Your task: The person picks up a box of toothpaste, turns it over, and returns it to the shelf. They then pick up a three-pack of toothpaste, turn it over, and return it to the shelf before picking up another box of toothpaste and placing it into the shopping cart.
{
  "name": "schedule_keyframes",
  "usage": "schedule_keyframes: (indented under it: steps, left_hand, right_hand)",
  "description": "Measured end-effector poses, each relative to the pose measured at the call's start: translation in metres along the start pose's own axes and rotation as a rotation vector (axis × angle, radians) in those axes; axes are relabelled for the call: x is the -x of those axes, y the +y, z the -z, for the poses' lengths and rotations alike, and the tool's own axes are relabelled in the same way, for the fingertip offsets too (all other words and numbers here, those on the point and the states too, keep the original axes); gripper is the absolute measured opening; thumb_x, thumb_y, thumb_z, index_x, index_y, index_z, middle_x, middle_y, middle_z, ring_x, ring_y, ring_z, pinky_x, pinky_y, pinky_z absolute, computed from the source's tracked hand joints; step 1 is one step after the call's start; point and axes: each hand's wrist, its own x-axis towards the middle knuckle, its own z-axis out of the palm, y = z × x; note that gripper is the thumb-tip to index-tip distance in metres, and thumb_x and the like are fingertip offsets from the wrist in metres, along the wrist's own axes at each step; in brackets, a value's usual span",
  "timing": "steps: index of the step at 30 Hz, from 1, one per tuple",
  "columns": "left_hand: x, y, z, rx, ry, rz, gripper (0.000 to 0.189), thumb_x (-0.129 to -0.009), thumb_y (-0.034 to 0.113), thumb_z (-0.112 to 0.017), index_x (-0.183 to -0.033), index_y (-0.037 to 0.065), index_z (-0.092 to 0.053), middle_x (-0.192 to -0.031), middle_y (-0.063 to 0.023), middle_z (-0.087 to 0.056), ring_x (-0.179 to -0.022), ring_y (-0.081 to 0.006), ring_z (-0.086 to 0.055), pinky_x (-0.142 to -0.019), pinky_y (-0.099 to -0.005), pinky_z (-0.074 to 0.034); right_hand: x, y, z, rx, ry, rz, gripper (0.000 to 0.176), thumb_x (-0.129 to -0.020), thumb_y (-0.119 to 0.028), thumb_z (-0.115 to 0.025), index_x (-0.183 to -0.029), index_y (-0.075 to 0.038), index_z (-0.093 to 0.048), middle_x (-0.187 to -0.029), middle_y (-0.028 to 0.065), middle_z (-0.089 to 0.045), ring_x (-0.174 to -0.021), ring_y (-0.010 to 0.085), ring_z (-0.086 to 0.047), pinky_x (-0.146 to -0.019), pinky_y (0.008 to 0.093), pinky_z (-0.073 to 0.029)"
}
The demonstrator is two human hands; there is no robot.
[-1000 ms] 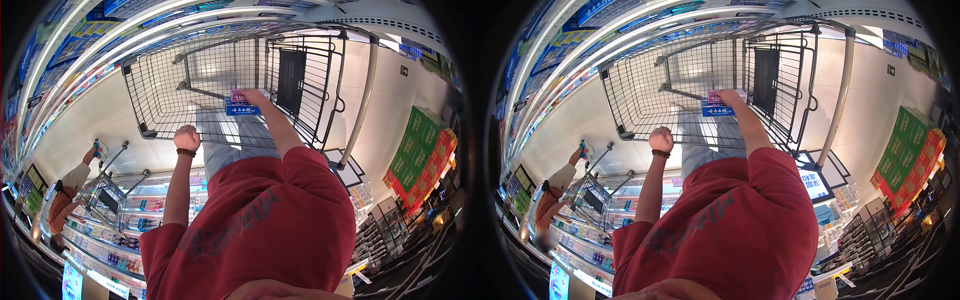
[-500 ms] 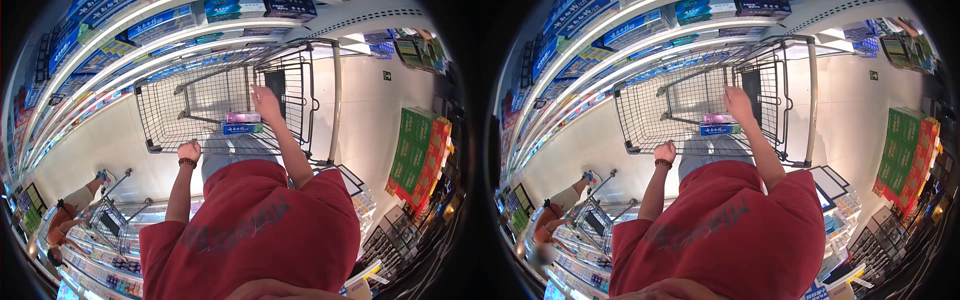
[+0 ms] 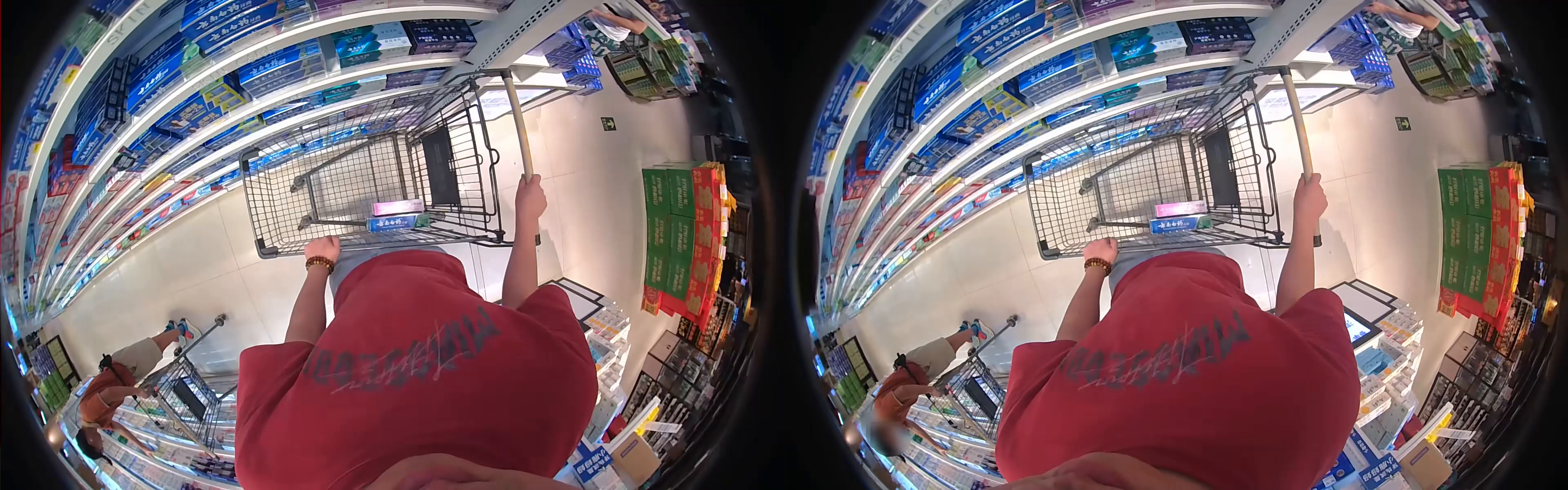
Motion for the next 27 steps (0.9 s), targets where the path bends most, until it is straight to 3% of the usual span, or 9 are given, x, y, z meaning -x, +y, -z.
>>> schedule_keyframes:
  steps: [5, 6, 7, 10, 11, 13, 16, 22, 27]
  left_hand:
    - [0.004, -0.004, 0.012, -0.019, -0.071, -0.025, 0.054, -0.095, 0.045, -0.034, -0.096, 0.01, -0.075, -0.094, -0.0171, -0.073, -0.09, -0.0357, -0.069, -0.082, -0.0488, -0.052]
    - [0.004, -0.008, 0.016, 0.033, -0.108, -0.085, 0.059, -0.096, 0.053, -0.032, -0.111, 0.012, -0.071, -0.101, -0.0176, -0.072, -0.099, -0.0348, -0.067, -0.088, -0.048, -0.051]
    - [0.004, -0.014, 0.02, 0.104, -0.206, -0.124, 0.068, -0.095, 0.063, -0.031, -0.126, 0.012, -0.063, -0.119, -0.0198, -0.066, -0.111, -0.0356, -0.063, -0.094, -0.0455, -0.049]
    - [0.003, -0.038, 0.013, 0.146, -0.192, -0.261, 0.076, -0.092, 0.071, -0.033, -0.134, 0.012, -0.055, -0.143, -0.0183, -0.049, -0.127, -0.0362, -0.052, -0.104, -0.047, -0.043]
    - [0.009, -0.041, 0.017, 0.071, -0.159, -0.276, 0.076, -0.091, 0.072, -0.034, -0.134, 0.013, -0.056, -0.14, -0.0161, -0.053, -0.133, -0.0339, -0.046, -0.109, -0.0555, -0.034]
    - [0.023, -0.052, 0.025, -0.068, -0.174, -0.177, 0.077, -0.09, 0.074, -0.034, -0.134, 0.015, -0.057, -0.141, -0.0137, -0.053, -0.137, -0.0328, -0.041, -0.111, -0.0618, -0.024]
    - [0.026, -0.074, 0.009, -0.036, -0.055, -0.256, 0.079, -0.088, 0.077, -0.034, -0.133, 0.016, -0.058, -0.141, -0.0122, -0.053, -0.136, -0.0336, -0.042, -0.111, -0.0633, -0.021]
    - [0.037, -0.085, 0.009, -0.066, -0.121, -0.181, 0.076, -0.09, 0.076, -0.033, -0.131, 0.017, -0.059, -0.144, -0.011, -0.05, -0.138, -0.032, -0.038, -0.111, -0.0634, -0.022]
    - [0.042, -0.102, 0.002, -0.047, -0.132, -0.179, 0.071, -0.092, 0.072, -0.036, -0.129, 0.016, -0.06, -0.143, -0.0114, -0.049, -0.135, -0.0352, -0.039, -0.108, -0.0621, -0.026]
  right_hand:
    - [0.003, 0.006, -0.009, -0.052, 0.128, 0.027, 0.035, -0.094, -0.045, -0.058, -0.104, -0.012, -0.061, -0.081, 0.015, -0.071, -0.075, 0.0353, -0.07, -0.065, 0.0464, -0.056]
    - [0.004, 0.006, -0.008, -0.048, 0.123, 0.031, 0.035, -0.094, -0.044, -0.059, -0.106, -0.011, -0.061, -0.082, 0.0158, -0.071, -0.077, 0.0354, -0.07, -0.067, 0.0469, -0.056]
    - [0.004, 0.006, -0.006, -0.055, 0.114, 0.035, 0.036, -0.093, -0.044, -0.059, -0.107, -0.011, -0.061, -0.083, 0.0162, -0.071, -0.078, 0.0356, -0.07, -0.068, 0.0472, -0.055]
    - [0.007, 0.007, -0.004, -0.088, 0.07, 0.044, 0.039, -0.092, -0.045, -0.06, -0.11, -0.011, -0.061, -0.087, 0.0171, -0.072, -0.081, 0.0374, -0.07, -0.071, 0.0483, -0.055]
    - [0.006, 0.011, -0.004, -0.085, 0.063, 0.061, 0.04, -0.093, -0.046, -0.059, -0.111, -0.011, -0.061, -0.088, 0.0169, -0.072, -0.081, 0.0378, -0.07, -0.071, 0.0486, -0.055]
    - [0.003, 0.012, -0.008, -0.091, 0.061, 0.084, 0.042, -0.093, -0.049, -0.057, -0.111, -0.011, -0.061, -0.089, 0.0165, -0.072, -0.081, 0.0387, -0.069, -0.071, 0.0492, -0.054]
    - [0.005, 0.016, -0.011, -0.117, 0.06, 0.105, 0.046, -0.095, -0.052, -0.05, -0.115, -0.012, -0.059, -0.089, 0.0162, -0.072, -0.083, 0.0394, -0.069, -0.072, 0.0502, -0.054]
    - [0.019, 0.013, -0.009, -0.169, 0.012, 0.089, 0.044, -0.101, -0.049, -0.036, -0.117, -0.012, -0.055, -0.09, 0.0176, -0.072, -0.084, 0.0397, -0.069, -0.072, 0.0515, -0.053]
    - [0.035, 0.007, -0.012, -0.199, 0.03, 0.103, 0.042, -0.102, -0.046, -0.035, -0.114, -0.011, -0.055, -0.088, 0.0177, -0.071, -0.082, 0.0399, -0.069, -0.072, 0.0527, -0.052]
